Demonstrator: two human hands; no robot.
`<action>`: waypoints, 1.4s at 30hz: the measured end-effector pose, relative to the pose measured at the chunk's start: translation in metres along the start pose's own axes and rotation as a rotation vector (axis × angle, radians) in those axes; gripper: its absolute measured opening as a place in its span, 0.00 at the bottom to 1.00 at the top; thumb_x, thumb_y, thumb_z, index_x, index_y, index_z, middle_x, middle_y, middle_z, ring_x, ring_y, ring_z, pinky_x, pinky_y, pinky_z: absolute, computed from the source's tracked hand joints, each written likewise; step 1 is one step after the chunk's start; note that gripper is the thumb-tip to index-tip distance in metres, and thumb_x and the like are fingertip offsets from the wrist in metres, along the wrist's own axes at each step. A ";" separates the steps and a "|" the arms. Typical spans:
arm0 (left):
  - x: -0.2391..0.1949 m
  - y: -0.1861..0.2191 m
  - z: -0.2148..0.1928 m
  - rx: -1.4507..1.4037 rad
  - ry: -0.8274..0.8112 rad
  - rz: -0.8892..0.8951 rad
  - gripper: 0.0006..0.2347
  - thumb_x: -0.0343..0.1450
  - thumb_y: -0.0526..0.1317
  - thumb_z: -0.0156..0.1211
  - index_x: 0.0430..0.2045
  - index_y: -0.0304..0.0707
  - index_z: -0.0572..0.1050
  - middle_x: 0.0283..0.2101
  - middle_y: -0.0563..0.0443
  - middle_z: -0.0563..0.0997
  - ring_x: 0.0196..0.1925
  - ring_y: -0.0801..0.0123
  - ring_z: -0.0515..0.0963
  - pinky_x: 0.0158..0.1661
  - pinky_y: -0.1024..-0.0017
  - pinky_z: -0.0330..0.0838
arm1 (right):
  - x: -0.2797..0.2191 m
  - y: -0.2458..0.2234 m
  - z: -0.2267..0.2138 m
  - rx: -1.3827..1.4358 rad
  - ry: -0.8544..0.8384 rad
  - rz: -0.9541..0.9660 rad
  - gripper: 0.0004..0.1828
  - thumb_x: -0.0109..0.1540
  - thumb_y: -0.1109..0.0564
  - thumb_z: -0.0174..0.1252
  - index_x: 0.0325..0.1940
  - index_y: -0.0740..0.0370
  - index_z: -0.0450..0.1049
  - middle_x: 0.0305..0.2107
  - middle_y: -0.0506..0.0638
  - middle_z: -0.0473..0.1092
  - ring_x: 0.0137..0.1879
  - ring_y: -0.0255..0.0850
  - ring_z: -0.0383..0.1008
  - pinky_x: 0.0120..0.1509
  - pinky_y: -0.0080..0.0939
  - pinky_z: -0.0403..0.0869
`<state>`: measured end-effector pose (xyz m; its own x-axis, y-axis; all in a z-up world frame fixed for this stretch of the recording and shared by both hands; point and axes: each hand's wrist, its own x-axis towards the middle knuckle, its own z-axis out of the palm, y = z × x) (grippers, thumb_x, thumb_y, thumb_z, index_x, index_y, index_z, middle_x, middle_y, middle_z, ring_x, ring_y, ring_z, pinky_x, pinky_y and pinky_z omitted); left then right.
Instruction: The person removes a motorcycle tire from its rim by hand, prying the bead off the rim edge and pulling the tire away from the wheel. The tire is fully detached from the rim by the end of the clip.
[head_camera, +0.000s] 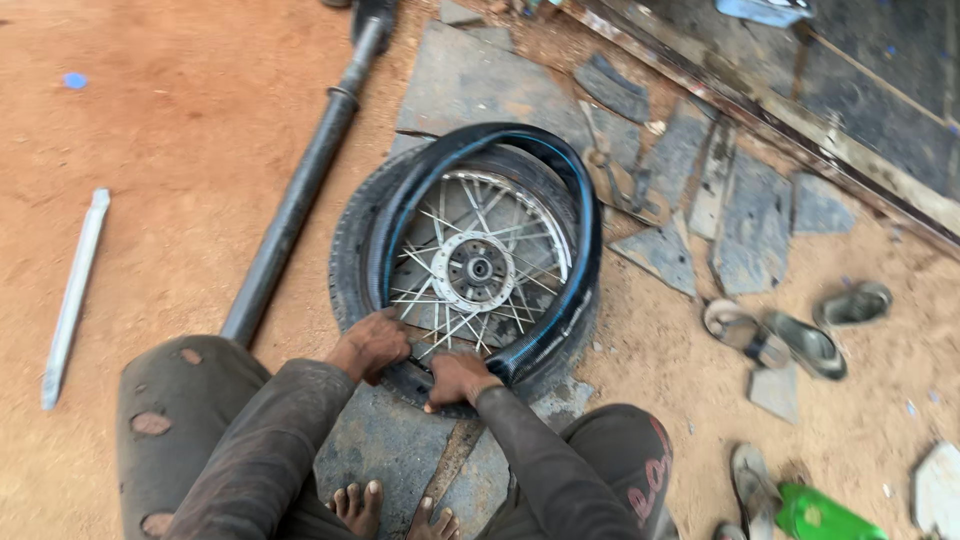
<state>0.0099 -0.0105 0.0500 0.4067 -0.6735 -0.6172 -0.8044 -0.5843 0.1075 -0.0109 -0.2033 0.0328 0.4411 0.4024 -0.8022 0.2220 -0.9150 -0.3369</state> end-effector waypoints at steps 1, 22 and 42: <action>0.008 0.000 0.006 -0.010 0.009 0.025 0.18 0.58 0.48 0.81 0.37 0.51 0.81 0.44 0.57 0.82 0.55 0.65 0.77 0.68 0.59 0.58 | -0.017 0.011 0.009 0.064 0.143 -0.130 0.45 0.48 0.38 0.75 0.64 0.59 0.73 0.61 0.59 0.70 0.68 0.54 0.68 0.70 0.59 0.65; 0.003 0.014 0.016 0.024 0.078 0.010 0.13 0.63 0.48 0.75 0.34 0.46 0.79 0.34 0.56 0.82 0.49 0.68 0.77 0.59 0.63 0.66 | -0.004 0.084 -0.003 -0.404 0.232 0.060 0.12 0.60 0.53 0.64 0.47 0.52 0.83 0.38 0.52 0.77 0.51 0.45 0.77 0.62 0.50 0.71; 0.016 0.028 0.024 0.052 0.137 0.049 0.22 0.58 0.55 0.78 0.37 0.45 0.79 0.38 0.55 0.84 0.44 0.63 0.81 0.54 0.62 0.71 | -0.053 0.005 0.025 -0.124 0.350 -0.202 0.35 0.42 0.38 0.72 0.43 0.64 0.77 0.45 0.56 0.72 0.60 0.52 0.68 0.66 0.57 0.65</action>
<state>-0.0167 -0.0265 0.0245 0.4192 -0.7581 -0.4995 -0.8446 -0.5275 0.0918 -0.0551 -0.2297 0.0611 0.6416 0.5788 -0.5033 0.4277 -0.8147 -0.3916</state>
